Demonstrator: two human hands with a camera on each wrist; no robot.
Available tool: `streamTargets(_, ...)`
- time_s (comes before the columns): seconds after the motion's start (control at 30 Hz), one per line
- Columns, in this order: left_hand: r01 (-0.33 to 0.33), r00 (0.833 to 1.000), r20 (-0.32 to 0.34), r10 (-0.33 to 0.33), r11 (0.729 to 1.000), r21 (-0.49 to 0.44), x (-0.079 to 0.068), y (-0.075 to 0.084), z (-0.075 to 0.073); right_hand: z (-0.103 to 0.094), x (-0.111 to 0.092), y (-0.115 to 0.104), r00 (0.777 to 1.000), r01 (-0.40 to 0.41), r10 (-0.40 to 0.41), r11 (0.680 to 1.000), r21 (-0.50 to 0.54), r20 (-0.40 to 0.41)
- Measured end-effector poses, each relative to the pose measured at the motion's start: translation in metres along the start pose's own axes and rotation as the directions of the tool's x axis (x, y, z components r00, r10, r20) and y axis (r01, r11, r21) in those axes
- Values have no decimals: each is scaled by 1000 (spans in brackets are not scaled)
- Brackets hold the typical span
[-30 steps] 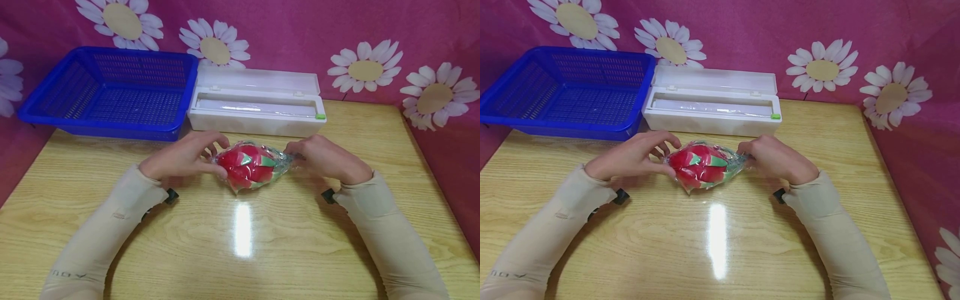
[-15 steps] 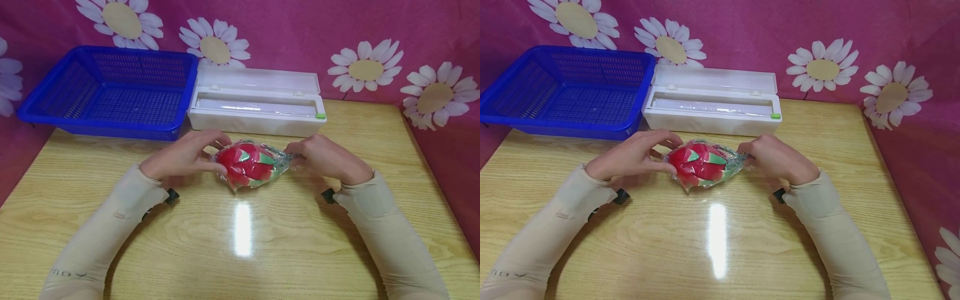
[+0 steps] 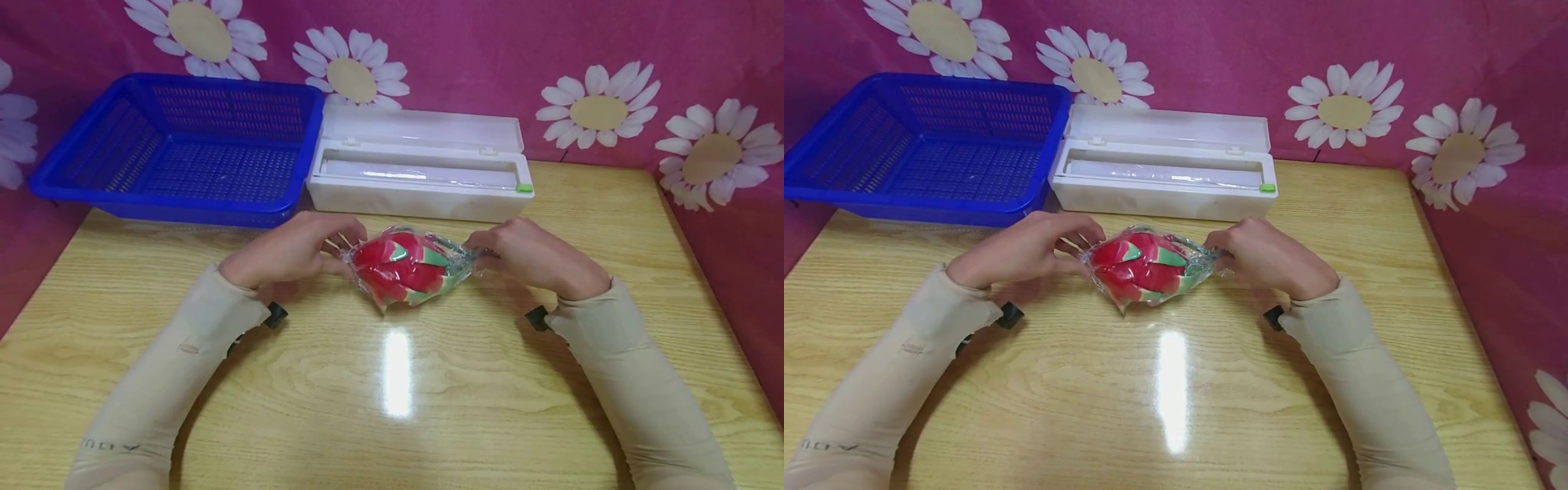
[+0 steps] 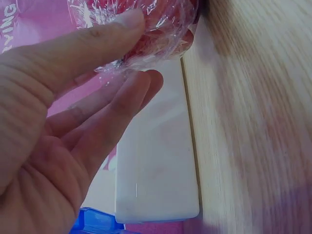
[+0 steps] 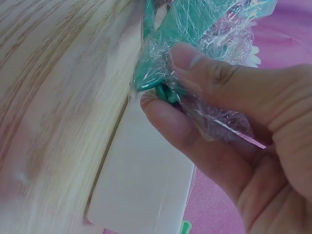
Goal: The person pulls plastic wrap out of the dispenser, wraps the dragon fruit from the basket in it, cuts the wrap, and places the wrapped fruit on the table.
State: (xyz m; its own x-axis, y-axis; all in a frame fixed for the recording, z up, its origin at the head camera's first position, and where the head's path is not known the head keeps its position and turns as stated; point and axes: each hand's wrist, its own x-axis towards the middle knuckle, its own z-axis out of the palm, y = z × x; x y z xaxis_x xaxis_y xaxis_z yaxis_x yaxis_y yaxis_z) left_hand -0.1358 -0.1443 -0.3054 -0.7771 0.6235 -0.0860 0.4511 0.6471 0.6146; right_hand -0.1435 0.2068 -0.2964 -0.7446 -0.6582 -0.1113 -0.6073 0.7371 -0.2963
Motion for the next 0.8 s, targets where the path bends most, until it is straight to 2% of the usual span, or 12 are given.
streamTargets(0.13,-10,1000,-25,11,999,32,0,-2,-1,-1,-1,0,1000,17,-17,1000,11,8)
streamTargets(0.3,-33,999,-39,33,999,11,0,-5,0,-3,-1,-1,1000,17,-17,1000,19,14)
streamTargets(0.63,-36,999,-23,36,999,2,-1,-3,3,-1,-1,2,1000,21,-21,999,24,4)
streamTargets(0.8,-68,997,-27,69,997,33,-1,-2,3,0,-1,3,1000,25,-25,1000,3,-15)
